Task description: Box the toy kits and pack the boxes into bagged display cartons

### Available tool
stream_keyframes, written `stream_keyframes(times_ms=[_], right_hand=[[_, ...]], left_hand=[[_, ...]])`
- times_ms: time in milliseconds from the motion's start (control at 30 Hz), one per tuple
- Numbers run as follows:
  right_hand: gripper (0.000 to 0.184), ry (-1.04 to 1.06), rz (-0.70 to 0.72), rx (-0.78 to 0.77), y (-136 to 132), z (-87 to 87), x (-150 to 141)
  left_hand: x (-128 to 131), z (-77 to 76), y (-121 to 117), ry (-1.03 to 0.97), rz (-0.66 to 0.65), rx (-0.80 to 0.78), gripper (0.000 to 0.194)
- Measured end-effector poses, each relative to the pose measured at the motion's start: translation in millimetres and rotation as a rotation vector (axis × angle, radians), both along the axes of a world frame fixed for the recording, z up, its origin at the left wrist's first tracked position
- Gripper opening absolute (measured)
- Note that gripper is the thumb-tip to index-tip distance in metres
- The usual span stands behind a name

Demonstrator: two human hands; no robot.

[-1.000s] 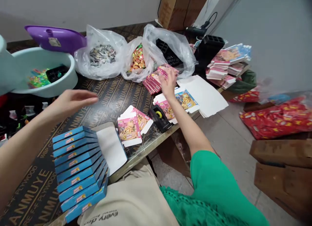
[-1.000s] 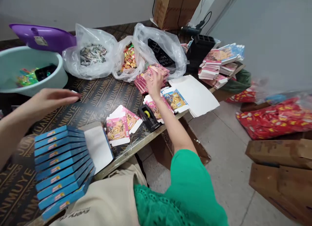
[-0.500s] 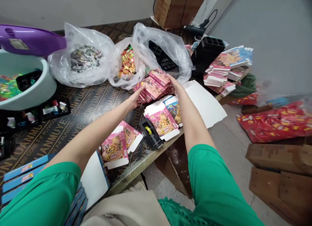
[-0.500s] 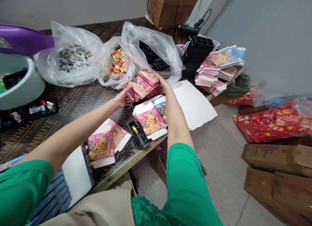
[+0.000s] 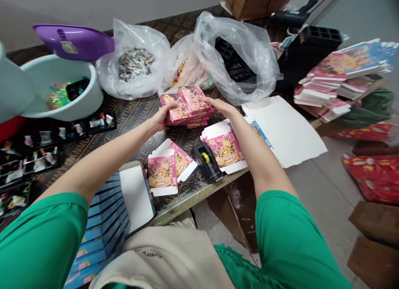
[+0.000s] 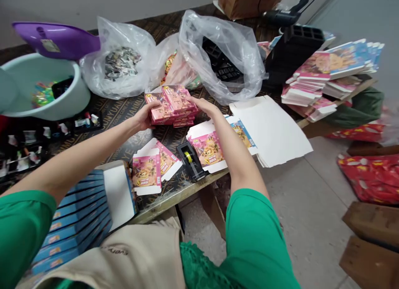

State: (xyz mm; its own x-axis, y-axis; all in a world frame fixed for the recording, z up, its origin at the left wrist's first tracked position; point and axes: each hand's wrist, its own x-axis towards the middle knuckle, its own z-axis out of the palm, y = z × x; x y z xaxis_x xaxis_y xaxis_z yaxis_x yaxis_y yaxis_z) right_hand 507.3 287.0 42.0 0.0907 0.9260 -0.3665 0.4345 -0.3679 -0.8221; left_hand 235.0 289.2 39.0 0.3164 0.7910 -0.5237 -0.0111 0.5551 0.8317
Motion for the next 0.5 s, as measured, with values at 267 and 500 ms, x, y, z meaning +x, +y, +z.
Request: stream_keyframes(times_ms=[267,500], right_hand=[[0.077,-0.116,0.047,0.102,-11.1,2.3,-56.8],[0.089,-0.264,-0.142,0.799,-66.0,44.3,-133.5]], left_hand=[[-114.9,53.0,-10.8,0.313,-0.195,0.221,0.081],[-161.3,73.3,-23.7,1.363,-0.833,0.854,0.143]])
